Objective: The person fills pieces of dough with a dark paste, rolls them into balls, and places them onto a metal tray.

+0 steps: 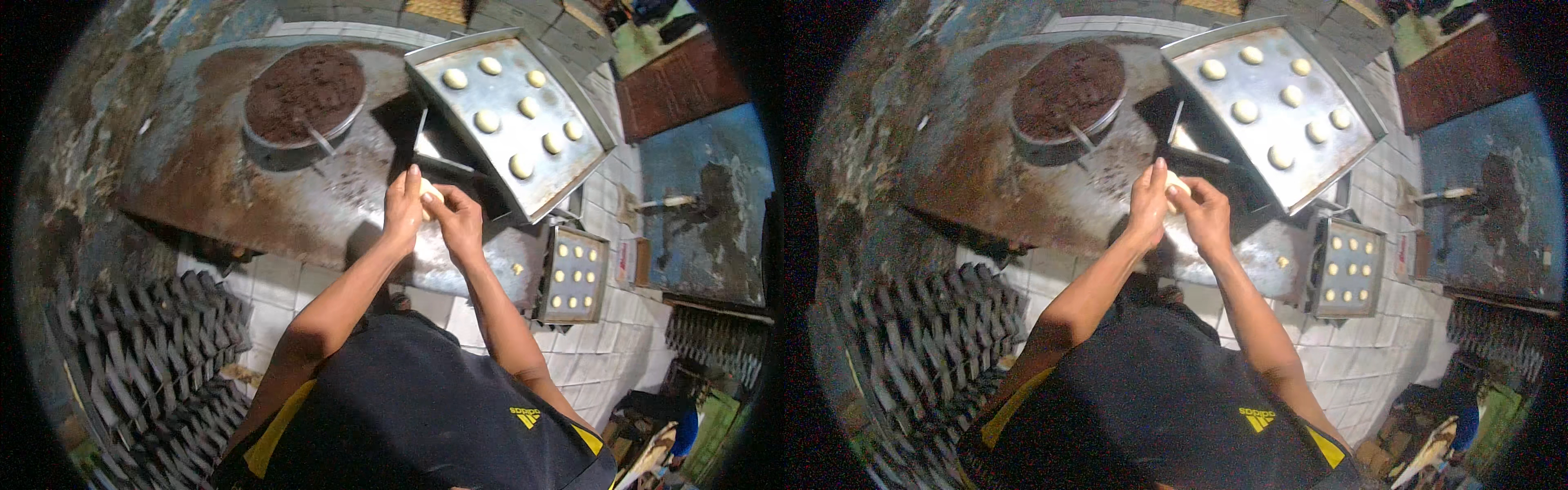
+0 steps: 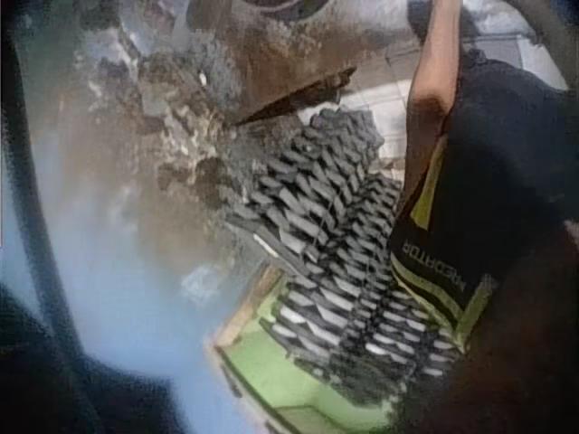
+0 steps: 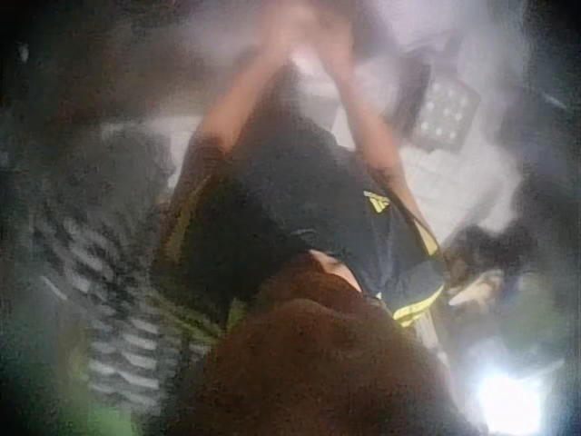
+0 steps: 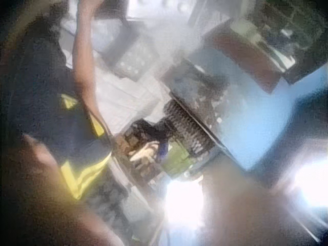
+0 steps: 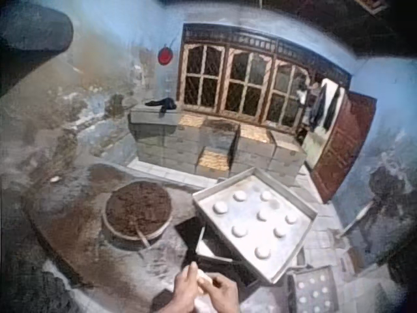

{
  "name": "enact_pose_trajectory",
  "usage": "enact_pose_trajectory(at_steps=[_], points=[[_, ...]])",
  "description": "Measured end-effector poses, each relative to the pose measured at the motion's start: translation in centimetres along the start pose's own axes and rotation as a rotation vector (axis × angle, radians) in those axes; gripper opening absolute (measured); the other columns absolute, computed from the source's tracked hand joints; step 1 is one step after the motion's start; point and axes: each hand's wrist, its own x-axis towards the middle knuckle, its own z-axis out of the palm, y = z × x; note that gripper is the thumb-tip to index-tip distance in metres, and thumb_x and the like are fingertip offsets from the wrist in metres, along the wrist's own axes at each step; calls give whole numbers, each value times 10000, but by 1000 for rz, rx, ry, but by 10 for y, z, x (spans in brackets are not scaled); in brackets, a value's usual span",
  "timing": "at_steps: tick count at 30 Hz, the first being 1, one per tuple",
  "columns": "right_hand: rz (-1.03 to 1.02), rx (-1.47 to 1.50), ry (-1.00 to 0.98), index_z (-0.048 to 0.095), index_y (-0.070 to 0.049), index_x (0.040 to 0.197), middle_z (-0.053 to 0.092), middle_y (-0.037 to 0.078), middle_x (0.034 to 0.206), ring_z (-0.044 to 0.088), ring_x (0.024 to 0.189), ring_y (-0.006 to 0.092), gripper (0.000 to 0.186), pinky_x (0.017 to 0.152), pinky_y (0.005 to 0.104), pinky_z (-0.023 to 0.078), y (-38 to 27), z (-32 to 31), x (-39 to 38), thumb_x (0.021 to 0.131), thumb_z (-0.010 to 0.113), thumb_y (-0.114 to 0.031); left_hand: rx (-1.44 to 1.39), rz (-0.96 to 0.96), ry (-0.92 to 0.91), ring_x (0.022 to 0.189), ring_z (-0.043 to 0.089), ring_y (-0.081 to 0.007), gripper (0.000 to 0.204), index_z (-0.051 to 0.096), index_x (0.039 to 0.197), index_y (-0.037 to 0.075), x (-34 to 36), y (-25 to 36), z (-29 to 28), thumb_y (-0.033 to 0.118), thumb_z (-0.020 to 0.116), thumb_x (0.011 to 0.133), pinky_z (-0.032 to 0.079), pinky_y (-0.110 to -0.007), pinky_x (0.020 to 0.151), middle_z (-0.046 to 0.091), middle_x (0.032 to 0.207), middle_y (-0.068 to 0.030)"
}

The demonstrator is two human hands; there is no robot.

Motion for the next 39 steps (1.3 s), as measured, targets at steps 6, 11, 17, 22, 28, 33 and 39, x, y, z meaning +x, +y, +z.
enact_pose_trajectory(at_steps=[6,11,17,22,28,33,39], points=[[26,345,-231,662,47,1185,715,81,998,641,885,138,316,826,269,504,-23,53,-13,928,736,-121,34,113,154,772,572,-126,494,632,1033,29,-20,32,-73,508,510,1052,496,-295,707,599,887,-46],[-294,-626,-223,663,-67,1160,717,171,840,710,889,302,289,894,416,540,14,128,11,921,698,-225,397,-12,103,1137,593,-195,429,558,1382,73,-8,-30,-196,348,515,1056,466,-351,965,619,1268,-98],[-734,-468,-166,641,-20,954,599,202,966,587,929,400,265,847,484,487,10,206,79,809,796,-179,-2,92,55,1085,646,-138,355,644,1283,43,11,16,-245,88,675,932,491,-301,950,697,1183,-20],[-194,-580,-119,508,22,1070,647,269,925,647,896,466,390,799,508,504,45,233,161,847,770,-160,125,350,-19,1100,671,-184,730,395,1476,88,44,110,-278,-106,694,839,542,-335,954,655,1187,-83],[-205,-1152,-405,685,37,939,688,273,842,691,878,441,294,751,491,532,-36,270,221,909,682,-255,326,314,25,1104,660,-191,580,538,1319,53,102,138,-354,1,806,807,533,-336,969,673,1168,-95],[-423,-1463,-538,726,-42,926,713,237,810,716,775,419,212,695,519,581,-16,293,205,878,609,-212,563,319,136,1163,623,-183,481,608,1255,49,115,162,-372,69,826,826,499,-335,1001,650,1249,-82],[-96,-720,-548,758,-27,935,730,154,774,702,676,268,212,686,383,553,-21,315,216,913,673,-220,600,359,184,1102,630,-186,548,560,1293,75,131,155,-390,82,835,820,501,-330,974,655,1170,-77]])
